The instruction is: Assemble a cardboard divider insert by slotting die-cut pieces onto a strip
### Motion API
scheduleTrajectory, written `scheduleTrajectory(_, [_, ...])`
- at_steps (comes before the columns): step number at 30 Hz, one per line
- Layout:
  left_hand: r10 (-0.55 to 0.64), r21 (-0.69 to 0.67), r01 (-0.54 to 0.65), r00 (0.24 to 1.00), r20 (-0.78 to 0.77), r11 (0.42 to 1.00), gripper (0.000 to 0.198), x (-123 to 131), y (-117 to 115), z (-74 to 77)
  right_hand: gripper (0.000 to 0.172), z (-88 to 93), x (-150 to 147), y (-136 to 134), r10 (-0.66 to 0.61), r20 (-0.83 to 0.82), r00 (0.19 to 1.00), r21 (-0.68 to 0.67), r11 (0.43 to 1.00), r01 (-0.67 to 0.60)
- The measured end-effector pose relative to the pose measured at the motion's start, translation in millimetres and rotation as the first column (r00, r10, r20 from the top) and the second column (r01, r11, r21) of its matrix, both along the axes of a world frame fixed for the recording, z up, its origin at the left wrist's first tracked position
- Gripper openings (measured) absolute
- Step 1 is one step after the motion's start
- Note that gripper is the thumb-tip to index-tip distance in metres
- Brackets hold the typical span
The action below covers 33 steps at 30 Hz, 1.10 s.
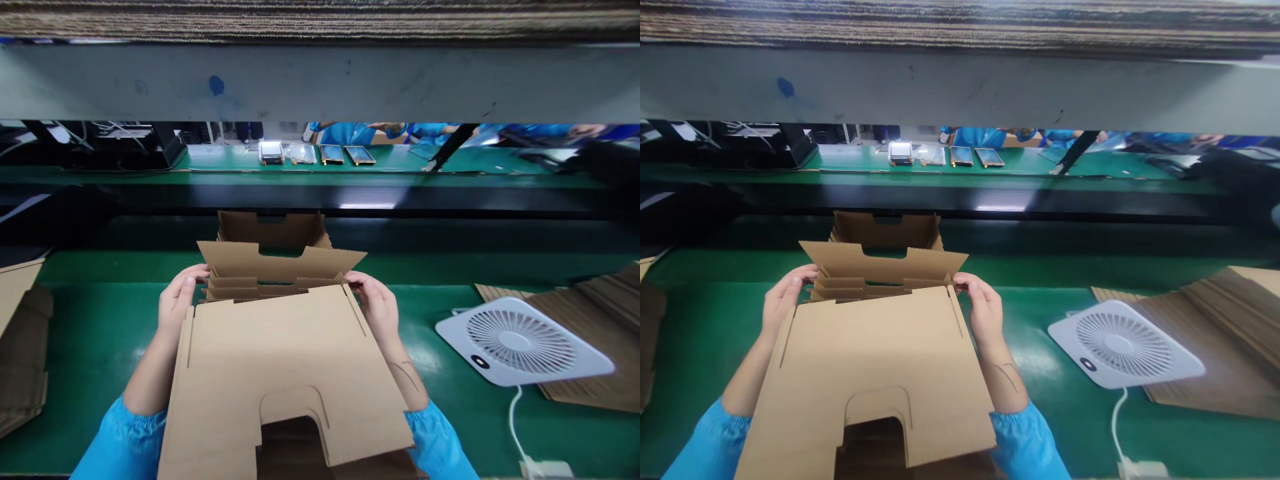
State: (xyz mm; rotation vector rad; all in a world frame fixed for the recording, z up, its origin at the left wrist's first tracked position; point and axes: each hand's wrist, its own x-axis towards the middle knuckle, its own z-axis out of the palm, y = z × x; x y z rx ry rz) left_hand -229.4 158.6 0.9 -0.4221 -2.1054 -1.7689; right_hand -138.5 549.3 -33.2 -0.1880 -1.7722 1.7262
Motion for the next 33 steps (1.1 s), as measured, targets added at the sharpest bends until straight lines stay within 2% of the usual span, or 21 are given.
scheduleTrajectory(6, [-0.005,-0.010,0.005,0.999,0.038,1.000,0.047,-0.8,2.3,1.2,0.042,0.8,2.0,-4.2,-0.015,-0.011,1.000,-0.005,1.000,0.015])
scheduleTrajectory(12, [0.035,-0.062,-0.040,0.996,-0.077,0.997,0.041,-0.5,-0.5,3.6,0.039,1.8,3.2,-5.0,0.000,-0.048,0.999,-0.003,1.000,0.000])
scheduleTrajectory(15, [0.048,-0.060,-0.051,0.997,-0.053,0.997,0.041,-0.7,0.9,3.7,0.040,1.5,2.2,-4.9,-0.004,-0.014,1.000,0.031,1.000,0.004])
scheduleTrajectory(20, [0.102,0.026,-0.103,0.994,0.030,0.994,0.043,-6.5,2.7,-0.4,0.034,3.7,0.1,-5.8,-0.129,-0.056,0.990,0.034,0.991,0.131])
scheduleTrajectory(22, [0.098,0.037,-0.101,0.992,0.078,0.994,0.047,-11.1,1.3,-3.4,0.034,3.8,-1.6,-4.7,-0.159,-0.024,0.987,0.025,0.987,0.160])
scheduleTrajectory(29, [-0.055,-0.003,0.057,0.985,0.162,0.998,0.059,-32.5,-4.5,-21.9,0.038,-16.3,-15.5,7.2,0.012,0.123,0.992,-0.008,1.000,-0.011])
scheduleTrajectory(31, [-0.050,-0.005,0.051,0.986,0.158,0.999,0.056,-36.7,-5.7,-26.4,0.037,-22.7,-18.9,9.8,0.033,0.129,0.991,-0.012,0.999,-0.031])
scheduleTrajectory(33, [-0.048,-0.037,0.054,0.988,0.146,0.998,0.049,-39.2,-8.5,-28.8,0.034,-25.8,-20.3,12.0,0.035,0.113,0.993,0.039,0.998,-0.040])
